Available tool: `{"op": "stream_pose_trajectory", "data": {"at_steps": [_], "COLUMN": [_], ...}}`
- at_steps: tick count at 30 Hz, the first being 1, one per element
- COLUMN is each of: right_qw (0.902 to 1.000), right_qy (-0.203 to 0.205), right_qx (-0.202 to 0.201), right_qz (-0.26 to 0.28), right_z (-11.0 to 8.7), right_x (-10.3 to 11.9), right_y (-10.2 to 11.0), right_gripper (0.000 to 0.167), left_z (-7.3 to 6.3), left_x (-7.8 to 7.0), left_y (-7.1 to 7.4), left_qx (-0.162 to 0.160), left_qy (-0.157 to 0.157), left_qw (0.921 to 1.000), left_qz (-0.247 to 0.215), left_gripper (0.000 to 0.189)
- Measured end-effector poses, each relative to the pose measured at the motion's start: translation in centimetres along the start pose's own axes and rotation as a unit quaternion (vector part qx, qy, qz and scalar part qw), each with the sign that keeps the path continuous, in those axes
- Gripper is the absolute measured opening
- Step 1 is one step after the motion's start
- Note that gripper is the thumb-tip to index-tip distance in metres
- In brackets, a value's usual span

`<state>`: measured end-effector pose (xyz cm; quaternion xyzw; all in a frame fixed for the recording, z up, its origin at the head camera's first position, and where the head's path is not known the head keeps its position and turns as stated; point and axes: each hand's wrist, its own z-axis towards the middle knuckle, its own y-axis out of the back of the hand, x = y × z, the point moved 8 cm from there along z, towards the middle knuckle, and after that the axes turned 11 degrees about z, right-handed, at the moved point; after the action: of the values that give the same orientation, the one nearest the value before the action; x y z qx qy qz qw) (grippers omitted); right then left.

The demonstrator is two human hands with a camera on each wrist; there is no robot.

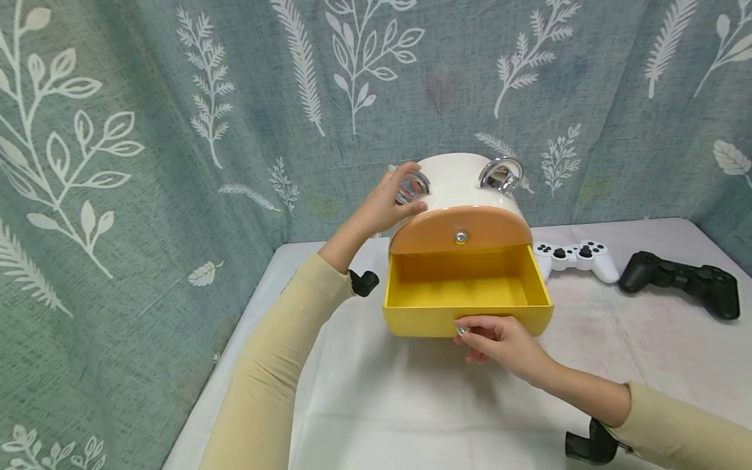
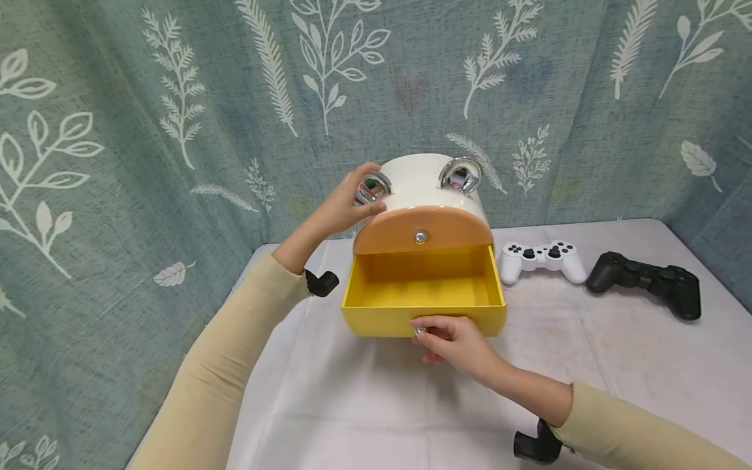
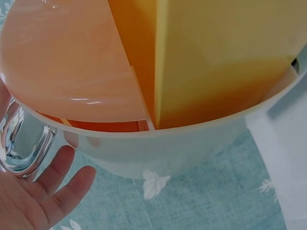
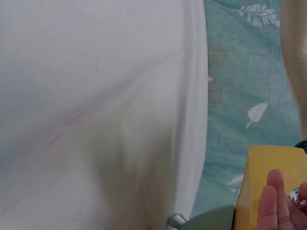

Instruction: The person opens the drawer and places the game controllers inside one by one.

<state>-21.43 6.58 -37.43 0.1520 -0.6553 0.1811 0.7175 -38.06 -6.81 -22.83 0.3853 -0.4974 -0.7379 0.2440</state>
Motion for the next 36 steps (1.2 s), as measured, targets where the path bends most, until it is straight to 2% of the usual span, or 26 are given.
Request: {"op": "stream_pose_trajectory", "data": {"at_steps": [8,20,36], "right_qw": [0.9998,1.0000,0.9997], "right_qy": [-0.010,-0.001,-0.001], "right_qx": [0.004,0.007,0.009], "right_qz": [0.019,0.003,0.021], "right_z": [-0.6,-1.2,-1.6], "right_x": [-0.1,0.0,-0.3], "right_y": [0.1,-0.4,-0.5], "right_gripper": [0.040,0.037,0.035], "left_z": [0.0,-0.1,0.0], "left_x": [0.0,-0.1,-0.1], "left_y": [0.1,0.1,0.1], "left_qx": [0.001,0.002,0.000], "left_qy": [0.005,0.009,0.003], "left_qw": [1.0000,0.9999,0.9999], "left_qz": [0.002,0.008,0.014], "left_gripper": [0.064,0.065,0.066]}}
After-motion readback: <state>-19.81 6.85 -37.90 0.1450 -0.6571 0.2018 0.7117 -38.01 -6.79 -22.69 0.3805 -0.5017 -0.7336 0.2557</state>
